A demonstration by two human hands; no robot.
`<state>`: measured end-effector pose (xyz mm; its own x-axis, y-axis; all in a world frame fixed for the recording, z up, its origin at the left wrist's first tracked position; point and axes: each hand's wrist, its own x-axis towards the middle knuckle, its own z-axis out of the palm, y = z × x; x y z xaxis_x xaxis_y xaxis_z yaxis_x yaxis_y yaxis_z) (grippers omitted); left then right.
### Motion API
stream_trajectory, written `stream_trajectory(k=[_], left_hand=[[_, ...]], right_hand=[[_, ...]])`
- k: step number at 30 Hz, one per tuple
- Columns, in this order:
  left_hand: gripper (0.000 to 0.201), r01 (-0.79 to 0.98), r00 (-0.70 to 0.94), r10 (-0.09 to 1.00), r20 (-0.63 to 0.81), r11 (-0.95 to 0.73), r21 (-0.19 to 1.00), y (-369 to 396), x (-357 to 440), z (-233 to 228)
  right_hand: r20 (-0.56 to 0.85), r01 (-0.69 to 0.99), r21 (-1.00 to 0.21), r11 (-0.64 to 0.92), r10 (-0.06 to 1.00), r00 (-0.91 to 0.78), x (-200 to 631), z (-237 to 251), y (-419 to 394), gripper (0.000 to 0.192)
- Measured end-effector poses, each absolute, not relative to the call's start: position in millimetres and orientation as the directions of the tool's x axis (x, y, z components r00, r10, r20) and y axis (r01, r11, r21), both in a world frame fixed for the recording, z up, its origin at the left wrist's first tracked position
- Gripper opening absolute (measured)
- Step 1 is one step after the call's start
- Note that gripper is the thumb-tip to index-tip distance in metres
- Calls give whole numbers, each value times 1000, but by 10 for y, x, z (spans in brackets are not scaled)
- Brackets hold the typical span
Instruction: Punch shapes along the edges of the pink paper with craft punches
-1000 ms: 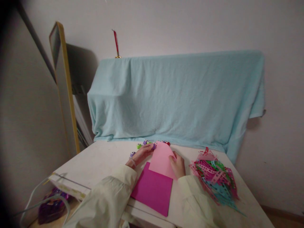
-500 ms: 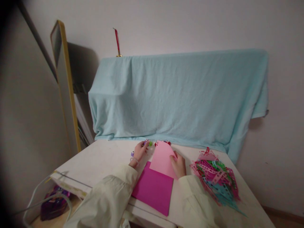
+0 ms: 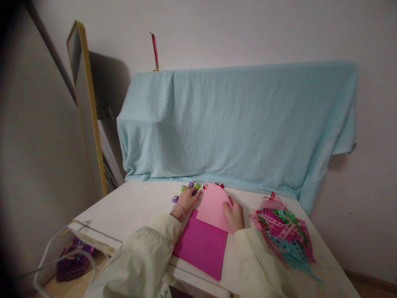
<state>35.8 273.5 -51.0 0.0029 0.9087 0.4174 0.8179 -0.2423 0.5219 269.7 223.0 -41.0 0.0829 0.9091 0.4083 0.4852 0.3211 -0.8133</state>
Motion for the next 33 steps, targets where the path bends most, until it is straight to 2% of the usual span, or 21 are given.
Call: stream_trajectory(k=[15,25,33], left_hand=[[36,849,-1,898,440,-232,476,2698,366,-483],[33,878,-41,916,400,-158,452,2678,364,-433],[29,855,-93,914,395,-130,503,2694,351,-443]], right_hand=[[381,470,-830,299,920,87,2700,-411,2222,32],[397,485,-815,318,916,66,2715,-438,2239,27],[399,496,-807,320,915,58,2711,-438,2238,29]])
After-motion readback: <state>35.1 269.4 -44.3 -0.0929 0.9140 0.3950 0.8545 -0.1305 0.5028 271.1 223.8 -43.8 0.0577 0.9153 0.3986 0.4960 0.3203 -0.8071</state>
